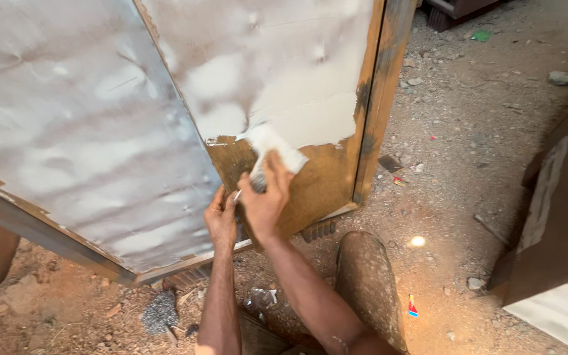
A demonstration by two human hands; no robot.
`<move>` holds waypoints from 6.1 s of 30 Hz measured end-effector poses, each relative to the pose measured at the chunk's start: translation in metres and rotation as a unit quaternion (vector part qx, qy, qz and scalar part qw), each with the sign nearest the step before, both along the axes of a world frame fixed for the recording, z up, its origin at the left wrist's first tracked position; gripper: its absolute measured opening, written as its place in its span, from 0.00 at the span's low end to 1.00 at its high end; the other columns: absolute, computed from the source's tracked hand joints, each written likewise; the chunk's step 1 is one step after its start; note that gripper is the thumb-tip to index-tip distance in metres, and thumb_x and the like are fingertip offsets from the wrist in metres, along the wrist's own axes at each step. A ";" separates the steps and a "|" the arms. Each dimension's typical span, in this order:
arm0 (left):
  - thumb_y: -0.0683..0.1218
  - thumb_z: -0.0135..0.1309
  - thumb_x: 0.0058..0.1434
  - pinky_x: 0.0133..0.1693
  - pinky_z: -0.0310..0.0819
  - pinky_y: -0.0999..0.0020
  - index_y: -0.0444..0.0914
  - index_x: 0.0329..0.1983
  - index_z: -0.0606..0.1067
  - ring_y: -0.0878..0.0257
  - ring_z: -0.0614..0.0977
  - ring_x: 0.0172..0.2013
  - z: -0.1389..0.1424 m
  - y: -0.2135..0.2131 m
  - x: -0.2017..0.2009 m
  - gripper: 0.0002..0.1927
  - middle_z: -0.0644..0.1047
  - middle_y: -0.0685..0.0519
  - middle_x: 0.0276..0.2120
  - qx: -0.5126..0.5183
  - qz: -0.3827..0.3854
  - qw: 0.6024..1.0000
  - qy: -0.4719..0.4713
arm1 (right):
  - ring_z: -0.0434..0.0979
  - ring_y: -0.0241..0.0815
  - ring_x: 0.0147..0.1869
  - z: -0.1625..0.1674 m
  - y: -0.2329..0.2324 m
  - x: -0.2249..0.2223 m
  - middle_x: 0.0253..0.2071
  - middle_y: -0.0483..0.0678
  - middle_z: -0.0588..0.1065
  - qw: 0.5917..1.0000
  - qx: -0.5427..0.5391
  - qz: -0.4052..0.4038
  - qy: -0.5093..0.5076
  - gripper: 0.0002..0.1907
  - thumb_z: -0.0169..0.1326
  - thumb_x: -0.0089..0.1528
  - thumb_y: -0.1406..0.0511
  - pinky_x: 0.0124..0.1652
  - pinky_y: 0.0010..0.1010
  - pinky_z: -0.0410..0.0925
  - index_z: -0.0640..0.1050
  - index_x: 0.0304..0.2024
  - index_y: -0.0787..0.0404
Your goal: The person spreads white filler putty over dented and rusted areas of metal cabinet door panels using a small hand spreader, working section by section across the doors. They hold each panel steady with one hand while smoothing the putty over the surface, covering bare metal patches.
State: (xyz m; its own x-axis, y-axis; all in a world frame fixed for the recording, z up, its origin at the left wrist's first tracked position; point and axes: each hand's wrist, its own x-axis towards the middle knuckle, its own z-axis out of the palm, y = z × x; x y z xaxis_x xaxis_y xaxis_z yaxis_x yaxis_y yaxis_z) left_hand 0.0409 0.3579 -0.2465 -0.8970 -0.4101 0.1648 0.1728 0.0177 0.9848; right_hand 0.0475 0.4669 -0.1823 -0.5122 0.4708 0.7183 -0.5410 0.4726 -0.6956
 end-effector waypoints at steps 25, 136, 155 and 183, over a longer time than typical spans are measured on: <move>0.41 0.63 0.62 0.55 0.74 0.68 0.27 0.64 0.70 0.63 0.79 0.53 0.037 0.008 0.007 0.28 0.76 0.47 0.55 -0.024 -0.017 0.997 0.066 | 0.71 0.29 0.33 0.074 -0.009 0.052 0.41 0.45 0.75 0.902 -0.335 0.242 -0.123 0.23 0.58 0.59 0.72 0.25 0.22 0.67 0.78 0.58 0.69; 0.44 0.64 0.62 0.43 0.76 0.73 0.35 0.64 0.74 0.68 0.81 0.41 -0.016 0.001 0.004 0.27 0.84 0.50 0.45 -0.116 0.032 0.993 0.015 | 0.77 0.37 0.29 -0.064 0.154 -0.058 0.39 0.54 0.80 0.919 -0.327 0.095 -0.201 0.18 0.61 0.60 0.72 0.24 0.25 0.72 0.81 0.53 0.64; 0.35 0.60 0.61 0.51 0.76 0.72 0.29 0.65 0.70 0.66 0.80 0.47 -0.022 -0.010 0.006 0.27 0.80 0.50 0.50 -0.014 -0.051 0.998 0.037 | 0.80 0.38 0.27 -0.087 0.171 -0.004 0.45 0.51 0.84 0.741 -0.075 0.444 -0.499 0.18 0.61 0.52 0.74 0.26 0.28 0.76 0.85 0.45 0.59; 0.40 0.59 0.62 0.52 0.77 0.69 0.33 0.67 0.70 0.63 0.82 0.51 -0.033 -0.008 0.003 0.29 0.80 0.46 0.55 -0.044 -0.018 0.999 0.025 | 0.73 0.34 0.31 -0.024 0.223 -0.106 0.34 0.48 0.78 0.946 -0.273 0.146 -0.093 0.18 0.61 0.60 0.73 0.29 0.27 0.68 0.80 0.54 0.70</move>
